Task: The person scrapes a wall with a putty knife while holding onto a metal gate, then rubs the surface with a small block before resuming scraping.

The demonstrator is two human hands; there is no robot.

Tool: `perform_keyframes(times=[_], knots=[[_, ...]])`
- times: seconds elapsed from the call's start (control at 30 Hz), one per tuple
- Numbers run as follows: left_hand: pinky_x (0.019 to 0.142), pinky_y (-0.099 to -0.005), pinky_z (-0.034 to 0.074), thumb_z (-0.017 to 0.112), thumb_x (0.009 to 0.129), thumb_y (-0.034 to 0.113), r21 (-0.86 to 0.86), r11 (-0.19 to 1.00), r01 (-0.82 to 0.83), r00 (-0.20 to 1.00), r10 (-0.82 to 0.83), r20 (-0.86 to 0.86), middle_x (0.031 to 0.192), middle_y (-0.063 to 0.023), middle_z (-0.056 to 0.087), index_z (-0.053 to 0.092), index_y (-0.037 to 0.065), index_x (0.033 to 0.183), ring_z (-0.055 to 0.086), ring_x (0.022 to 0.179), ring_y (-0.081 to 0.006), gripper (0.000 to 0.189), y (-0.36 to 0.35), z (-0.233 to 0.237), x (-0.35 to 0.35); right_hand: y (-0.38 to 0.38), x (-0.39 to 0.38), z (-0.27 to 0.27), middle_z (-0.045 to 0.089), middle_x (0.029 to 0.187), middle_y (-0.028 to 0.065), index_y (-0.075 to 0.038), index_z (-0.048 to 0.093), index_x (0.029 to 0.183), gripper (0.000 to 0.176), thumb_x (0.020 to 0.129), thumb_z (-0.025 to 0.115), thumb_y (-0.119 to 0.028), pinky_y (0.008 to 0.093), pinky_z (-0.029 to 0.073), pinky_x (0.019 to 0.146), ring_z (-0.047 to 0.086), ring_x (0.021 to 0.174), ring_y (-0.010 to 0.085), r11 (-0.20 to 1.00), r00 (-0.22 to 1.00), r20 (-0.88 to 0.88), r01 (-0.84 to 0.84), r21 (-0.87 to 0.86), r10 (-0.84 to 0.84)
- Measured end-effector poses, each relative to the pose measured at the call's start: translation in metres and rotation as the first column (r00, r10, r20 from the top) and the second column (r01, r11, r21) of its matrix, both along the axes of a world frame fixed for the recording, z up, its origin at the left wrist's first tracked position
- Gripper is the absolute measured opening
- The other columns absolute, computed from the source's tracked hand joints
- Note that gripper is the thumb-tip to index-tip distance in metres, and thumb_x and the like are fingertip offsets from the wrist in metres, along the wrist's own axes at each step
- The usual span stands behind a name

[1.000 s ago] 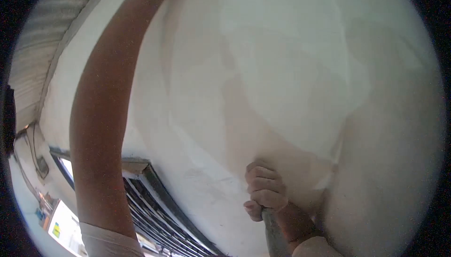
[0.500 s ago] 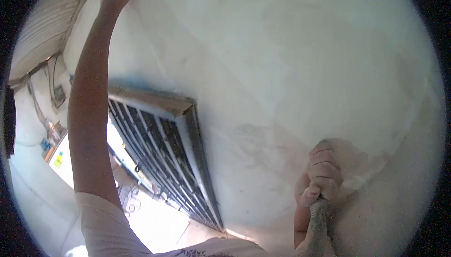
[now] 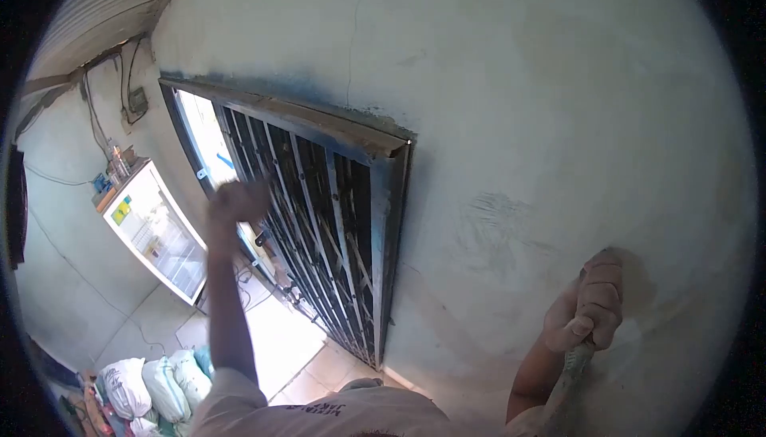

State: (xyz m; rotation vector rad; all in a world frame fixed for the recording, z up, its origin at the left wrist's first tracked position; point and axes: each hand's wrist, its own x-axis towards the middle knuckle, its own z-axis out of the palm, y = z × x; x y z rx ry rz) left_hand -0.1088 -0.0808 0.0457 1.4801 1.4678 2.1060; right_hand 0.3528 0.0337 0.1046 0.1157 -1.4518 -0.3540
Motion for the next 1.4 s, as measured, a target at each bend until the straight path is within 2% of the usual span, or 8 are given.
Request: perform_keyframes(times=[0.07, 0.33, 0.53, 0.8, 0.93, 1.03, 1.13, 1.4], knots=[[0.060, -0.0232, 0.043, 0.057, 0.076, 0.013, 0.018, 0.962, 0.274, 0.934, -0.271, 0.232, 0.075, -0.0023, 0.058, 0.055, 0.005, 0.083, 0.054, 0.066, -0.0106, 0.010, -0.004, -0.069, 0.033, 0.001, 0.000, -0.001, 0.028, 0.057, 0.0007, -0.010, 0.027, 0.062, 0.032, 0.087, 0.044, -0.021, 0.0356, 0.031, 0.055, 0.030, 0.055, 0.0185, 1.000, 1.000, 0.012, 0.024, 0.001, -0.024], [0.064, -0.0225, 0.041, 0.057, 0.086, 0.020, -0.200, 0.918, 0.342, 0.766, -0.149, 0.625, 0.076, -0.0005, 0.058, 0.056, 0.003, 0.079, 0.052, 0.071, -0.0078, 0.018, 0.027, -0.168, 0.080, 0.008, 0.006, -0.002, 0.026, 0.059, -0.0001, -0.013, 0.028, 0.063, 0.030, 0.088, 0.041, -0.022, 0.0364, 0.032, 0.059, 0.032, 0.060, 0.0182, 0.999, 0.999, 0.040, -0.032, 0.013, 0.031], [0.071, -0.0222, 0.047, 0.058, 0.087, 0.004, -0.033, 0.970, 0.242, 0.908, -0.214, 0.360, 0.104, -0.0058, 0.056, 0.048, 0.002, 0.118, 0.054, 0.088, -0.0106, 0.032, 0.043, -0.082, 0.116, 0.005, 0.000, 0.001, 0.025, 0.059, -0.0005, -0.013, 0.029, 0.064, 0.031, 0.090, 0.040, -0.025, 0.0360, 0.034, 0.060, 0.031, 0.060, 0.0180, 0.999, 0.998, 0.046, 0.031, 0.012, -0.032], [0.058, -0.0225, 0.051, 0.063, 0.084, 0.005, -0.069, 0.957, 0.281, 0.894, -0.235, 0.382, 0.090, -0.0115, 0.061, 0.048, -0.006, 0.112, 0.061, 0.073, -0.0113, 0.033, 0.076, -0.070, 0.122, -0.003, -0.008, 0.006, 0.026, 0.060, -0.0003, -0.013, 0.030, 0.067, 0.028, 0.091, 0.038, -0.026, 0.0356, 0.035, 0.063, 0.032, 0.059, 0.0175, 0.984, 0.977, 0.121, 0.179, -0.004, -0.177], [0.062, -0.0309, 0.051, 0.061, 0.084, 0.012, -0.311, 0.923, 0.225, 0.972, -0.189, 0.141, 0.084, -0.0147, 0.064, 0.054, -0.006, 0.104, 0.064, 0.073, -0.0200, 0.028, 0.069, -0.053, 0.114, -0.003, -0.007, 0.004, 0.027, 0.059, -0.0004, -0.013, 0.029, 0.066, 0.033, 0.091, 0.044, -0.029, 0.0347, 0.033, 0.062, 0.030, 0.059, 0.0171, 0.986, 0.980, 0.122, 0.163, -0.039, -0.158], [0.067, -0.0361, 0.049, 0.060, 0.081, 0.014, -0.202, 0.979, -0.031, 0.967, -0.022, -0.252, 0.084, -0.0179, 0.065, 0.056, -0.004, 0.103, 0.065, 0.076, -0.0293, 0.030, 0.082, -0.072, 0.113, -0.002, -0.006, 0.005, 0.028, 0.059, -0.0003, -0.012, 0.030, 0.065, 0.036, 0.091, 0.047, -0.031, 0.0345, 0.032, 0.061, 0.030, 0.059, 0.0169, 0.984, 0.976, 0.133, 0.176, -0.016, -0.172], [0.071, -0.0400, 0.047, 0.059, 0.078, 0.016, -0.335, 0.938, 0.087, 0.994, -0.105, -0.035, 0.085, -0.0194, 0.065, 0.058, -0.003, 0.100, 0.063, 0.079, -0.0363, 0.029, 0.084, -0.078, 0.117, 0.000, -0.006, 0.005, 0.029, 0.059, 0.0000, -0.012, 0.031, 0.065, 0.037, 0.091, 0.048, -0.032, 0.0347, 0.032, 0.059, 0.031, 0.059, 0.0171, 0.987, 0.979, 0.126, 0.160, -0.003, -0.159], [0.068, -0.0442, 0.047, 0.057, 0.080, 0.021, -0.434, 0.900, -0.036, 0.981, -0.050, -0.187, 0.081, -0.0246, 0.064, 0.060, -0.003, 0.096, 0.062, 0.081, -0.0427, 0.029, 0.081, -0.068, 0.122, -0.001, -0.001, 0.005, 0.033, 0.060, 0.0003, -0.011, 0.033, 0.065, 0.040, 0.091, 0.050, -0.035, 0.0362, 0.036, 0.059, 0.036, 0.059, 0.0185, 0.985, 0.975, 0.146, 0.173, -0.015, -0.169]])
